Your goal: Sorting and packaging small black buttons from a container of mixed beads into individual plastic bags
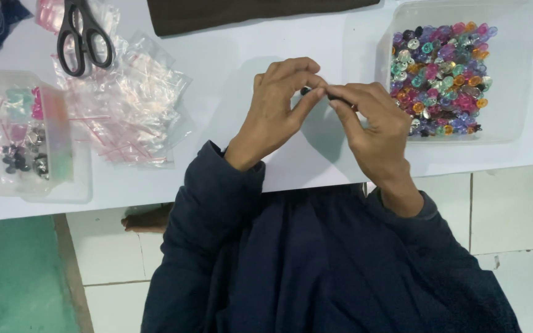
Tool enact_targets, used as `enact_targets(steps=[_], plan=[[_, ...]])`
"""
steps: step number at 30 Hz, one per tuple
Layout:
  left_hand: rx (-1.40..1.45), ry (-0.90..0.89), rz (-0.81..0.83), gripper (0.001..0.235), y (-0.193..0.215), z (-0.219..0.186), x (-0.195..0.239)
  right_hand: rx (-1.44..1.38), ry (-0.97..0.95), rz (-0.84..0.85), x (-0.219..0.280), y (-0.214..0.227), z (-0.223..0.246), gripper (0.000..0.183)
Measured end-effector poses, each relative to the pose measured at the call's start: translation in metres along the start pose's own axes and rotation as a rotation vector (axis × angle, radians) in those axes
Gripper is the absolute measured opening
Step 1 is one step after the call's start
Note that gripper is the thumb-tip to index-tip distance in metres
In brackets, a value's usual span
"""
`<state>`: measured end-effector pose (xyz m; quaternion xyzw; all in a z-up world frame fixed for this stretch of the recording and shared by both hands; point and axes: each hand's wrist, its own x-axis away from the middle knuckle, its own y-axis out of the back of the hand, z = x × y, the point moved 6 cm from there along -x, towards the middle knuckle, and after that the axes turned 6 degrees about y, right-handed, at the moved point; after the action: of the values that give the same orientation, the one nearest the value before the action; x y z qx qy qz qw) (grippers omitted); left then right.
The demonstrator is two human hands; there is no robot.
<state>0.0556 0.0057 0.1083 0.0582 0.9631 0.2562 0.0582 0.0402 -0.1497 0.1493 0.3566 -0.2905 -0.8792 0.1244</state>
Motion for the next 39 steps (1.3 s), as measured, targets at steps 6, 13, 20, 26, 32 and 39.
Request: enact_targets(steps=[6, 13, 20, 26, 32, 39], plan=[[-0.296, 0.104, -0.03, 0.047, -0.025, 0.061, -0.001, 0.039, -0.105, -0.017, 0.019, -0.043, -0.049, 0.023], [-0.39, 0.021, -0.199, 0.051, -0.051, 0.069, -0.004, 0.083, -0.107, 0.052, 0.031, -0.064, -0.078, 0.028], [-0.401, 0.018, -0.203, 0.044, -0.043, 0.067, 0.001, 0.071, -0.091, 0.126, 0.033, -0.072, -0.076, 0.032], [-0.44, 0.038, -0.169, 0.046, -0.041, 0.066, 0.002, 0.048, -0.124, 0.151, 0.034, -0.068, -0.075, 0.033], [-0.444, 0.056, -0.065, 0.046, -0.032, 0.039, 0.001, 0.06, -0.045, 0.117, 0.025, -0.041, -0.035, 0.032], [-0.448, -0.11, -0.107, 0.03, -0.043, -0.015, -0.014, -0.017, -0.057, 0.105, 0.027, 0.017, 0.005, 0.028]])
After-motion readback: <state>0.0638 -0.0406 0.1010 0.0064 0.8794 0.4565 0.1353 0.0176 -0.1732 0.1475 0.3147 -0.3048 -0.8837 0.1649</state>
